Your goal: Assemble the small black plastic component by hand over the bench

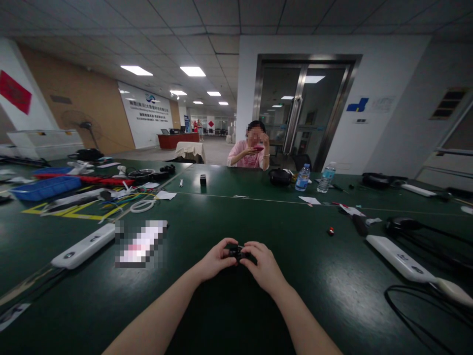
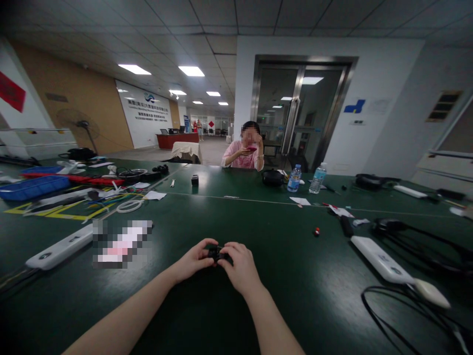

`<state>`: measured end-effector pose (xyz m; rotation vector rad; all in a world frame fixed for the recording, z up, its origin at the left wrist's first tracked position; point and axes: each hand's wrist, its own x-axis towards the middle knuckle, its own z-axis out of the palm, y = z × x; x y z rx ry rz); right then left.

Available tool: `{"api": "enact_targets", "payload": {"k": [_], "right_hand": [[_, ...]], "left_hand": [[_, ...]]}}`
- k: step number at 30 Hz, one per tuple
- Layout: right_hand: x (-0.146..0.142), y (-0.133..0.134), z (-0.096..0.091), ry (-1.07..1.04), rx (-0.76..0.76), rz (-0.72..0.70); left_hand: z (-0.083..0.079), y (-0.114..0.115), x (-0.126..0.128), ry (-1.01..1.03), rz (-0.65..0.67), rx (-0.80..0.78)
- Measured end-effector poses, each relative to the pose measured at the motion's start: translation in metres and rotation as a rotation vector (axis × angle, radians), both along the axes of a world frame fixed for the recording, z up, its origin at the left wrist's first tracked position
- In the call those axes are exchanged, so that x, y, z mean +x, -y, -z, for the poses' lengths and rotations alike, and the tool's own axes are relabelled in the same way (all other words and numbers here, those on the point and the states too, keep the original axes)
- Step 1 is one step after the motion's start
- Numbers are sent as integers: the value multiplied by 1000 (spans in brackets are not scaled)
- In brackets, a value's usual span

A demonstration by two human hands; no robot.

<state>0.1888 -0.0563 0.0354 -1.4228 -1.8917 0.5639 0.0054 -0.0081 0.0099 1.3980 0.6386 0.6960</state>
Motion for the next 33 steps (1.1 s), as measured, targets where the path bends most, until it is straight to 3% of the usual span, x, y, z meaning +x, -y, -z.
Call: {"api": "enact_targets", "payload": {"k": [9,13,20,24,26,29,31,33], "right_hand": [[-3,0,-2,106,1,-37],[-4,1,-1,-34,-55,-1],[5,-2,3,-212,-198,-76],[10,-8,9,-331,-234,-53],[13,-10,13,-389,-257,-27],[17,-13,17,-444,-290,18],[18,-14,19,-462,-298,28],[18,-16,22,-469,-316,32]], "left_hand": [[3,-1,2,8,17,24],[3,-3,-1,-6,3,13],[3,3,1,-59,-18,55],[-14,3,-9,-263,-63,160],[-29,-3,-28,-427,-244,295],[-47,-13,-77,-777,-648,508],[-49,-16,-113,-1131,-912,473],[-46,-13,-145,-1406,-1054,349]]}}
